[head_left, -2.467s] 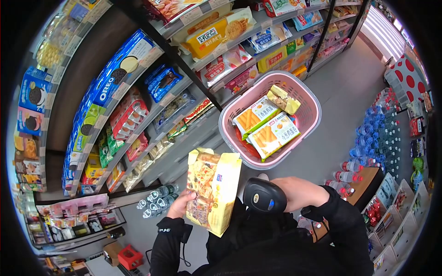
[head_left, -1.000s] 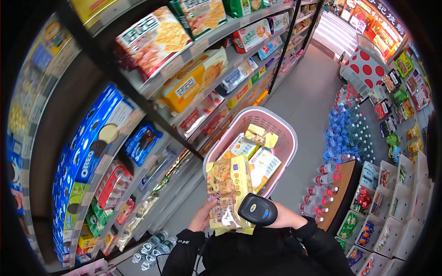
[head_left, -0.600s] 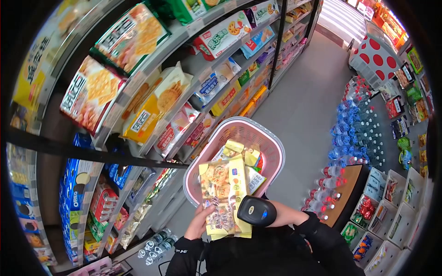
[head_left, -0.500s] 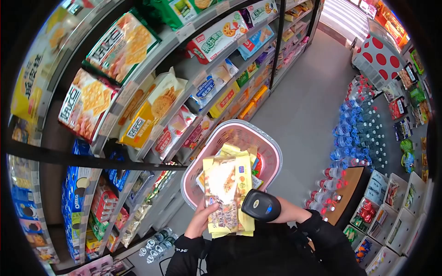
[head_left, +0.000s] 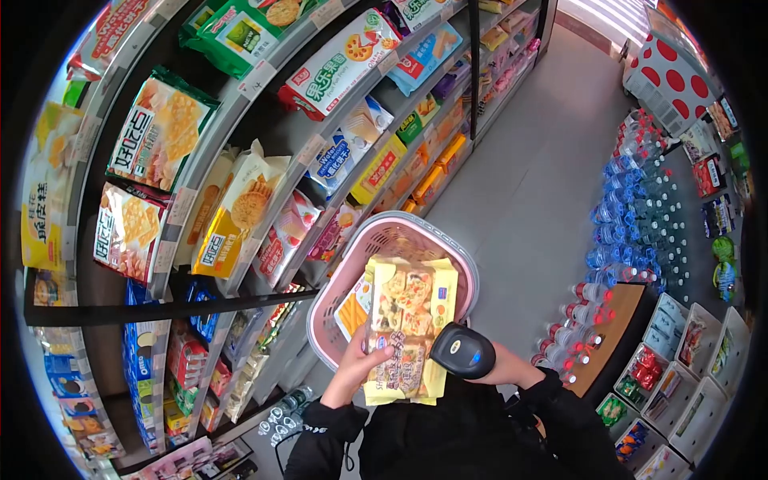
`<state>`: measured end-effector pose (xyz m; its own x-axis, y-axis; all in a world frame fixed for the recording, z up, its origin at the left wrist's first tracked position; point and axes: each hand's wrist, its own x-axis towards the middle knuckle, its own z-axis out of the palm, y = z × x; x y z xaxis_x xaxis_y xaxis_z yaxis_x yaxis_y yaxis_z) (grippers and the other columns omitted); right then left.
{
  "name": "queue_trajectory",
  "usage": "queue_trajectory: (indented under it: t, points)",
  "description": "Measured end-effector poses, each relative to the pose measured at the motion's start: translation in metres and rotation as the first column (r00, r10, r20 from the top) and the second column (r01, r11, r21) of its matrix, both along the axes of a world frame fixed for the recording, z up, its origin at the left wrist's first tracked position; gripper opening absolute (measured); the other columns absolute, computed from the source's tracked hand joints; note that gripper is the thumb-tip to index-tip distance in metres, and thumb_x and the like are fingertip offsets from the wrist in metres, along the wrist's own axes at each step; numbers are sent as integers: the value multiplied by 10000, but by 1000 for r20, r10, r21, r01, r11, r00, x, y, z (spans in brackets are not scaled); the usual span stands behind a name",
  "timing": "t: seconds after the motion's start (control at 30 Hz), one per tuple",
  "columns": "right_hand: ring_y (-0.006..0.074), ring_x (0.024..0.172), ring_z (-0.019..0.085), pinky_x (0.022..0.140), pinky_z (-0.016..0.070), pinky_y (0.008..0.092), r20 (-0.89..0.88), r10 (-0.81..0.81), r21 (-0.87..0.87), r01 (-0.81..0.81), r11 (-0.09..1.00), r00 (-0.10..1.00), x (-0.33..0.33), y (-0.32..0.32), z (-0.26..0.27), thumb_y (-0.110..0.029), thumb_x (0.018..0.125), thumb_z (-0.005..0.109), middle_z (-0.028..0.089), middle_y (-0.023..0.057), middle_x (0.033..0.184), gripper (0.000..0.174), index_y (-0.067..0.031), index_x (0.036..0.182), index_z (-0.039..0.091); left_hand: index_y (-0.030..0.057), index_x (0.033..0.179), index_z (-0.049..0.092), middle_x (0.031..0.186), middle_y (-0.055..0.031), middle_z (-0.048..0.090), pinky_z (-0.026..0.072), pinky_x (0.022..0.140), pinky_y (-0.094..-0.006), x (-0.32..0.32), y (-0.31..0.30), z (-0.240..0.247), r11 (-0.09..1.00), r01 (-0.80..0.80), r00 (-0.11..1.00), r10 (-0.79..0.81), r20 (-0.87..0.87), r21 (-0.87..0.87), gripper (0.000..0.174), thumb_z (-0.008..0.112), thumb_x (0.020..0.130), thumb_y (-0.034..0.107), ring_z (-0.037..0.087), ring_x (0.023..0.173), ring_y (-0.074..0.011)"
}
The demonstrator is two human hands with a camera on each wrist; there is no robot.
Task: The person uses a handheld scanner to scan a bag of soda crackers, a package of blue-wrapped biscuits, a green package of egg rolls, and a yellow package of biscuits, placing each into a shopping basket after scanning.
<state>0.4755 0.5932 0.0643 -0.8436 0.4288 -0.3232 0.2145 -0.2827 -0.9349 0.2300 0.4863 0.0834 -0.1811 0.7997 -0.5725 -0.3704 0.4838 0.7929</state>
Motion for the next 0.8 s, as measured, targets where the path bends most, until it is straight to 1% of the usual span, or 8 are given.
queue_trajectory:
  t: [0.3,0.4,0.47,0.53,0.63,0.73,0.77,0.8]
  points:
    - [145,924,503,842,379,283,-100,-22,-117,10,993,995,-9,1,-18,-97,643,685,551,72,1006,499,-20,1080,457,-29,1200,328,1054,-80,517,381,847,-281,-3,-8,4,980,192,920,-198,-338,-50,674,695,667,164,489,974,-138]
    - [150,943,499,850,375,284,-137,-17,-107,3,994,990,-12,3,-22,-91,640,686,541,75,1030,515,-18,1091,448,-29,1194,346,1066,-133,517,370,853,-287,0,2,13,935,330,816,-351,-459,-129,699,694,655,248,490,1012,-186]
    - [158,971,493,856,373,289,-130,-26,-77,16,997,991,-14,4,-21,-88,639,685,529,79,1057,527,-14,1100,440,-30,1200,337,1073,-181,512,379,850,-301,3,13,18,864,410,580,-495,-647,-294,736,689,638,289,496,1027,-241]
    - [160,983,490,859,371,291,-128,-64,-82,54,995,990,-13,2,-24,-91,640,686,523,80,1068,537,-15,1108,433,-24,1203,331,1045,-202,520,399,826,-319,6,28,20,869,424,572,-476,-668,-255,760,681,626,326,504,1007,-288]
    - [161,995,487,863,370,293,-105,-113,-117,100,988,988,-11,-1,-32,-96,643,687,517,81,1078,552,-19,1122,422,-10,1218,304,965,-207,547,438,741,-341,8,44,17,829,480,409,-502,-762,-288,760,650,641,343,551,895,-308]
    - [158,997,485,866,367,292,-88,-140,-139,127,982,986,-11,-3,-36,-102,649,688,516,80,1075,565,-26,1136,411,-13,1229,278,923,-193,562,454,687,-350,15,61,15,762,462,444,-642,-625,-454,770,629,654,358,579,795,-309]
    - [157,997,485,866,368,292,-85,-164,-127,153,980,983,-11,-3,-34,-103,649,689,516,80,1073,561,-26,1132,415,31,1256,254,805,-175,583,457,610,-370,19,62,10,774,461,371,-613,-698,-435,766,616,657,343,582,685,-319]
    - [156,996,485,866,368,292,-81,-189,-114,179,977,979,-11,-3,-33,-104,649,689,517,80,1071,556,-26,1128,419,31,1256,254,805,-175,583,457,610,-370,22,65,9,774,461,368,-612,-700,-434,766,616,657,343,582,685,-319]
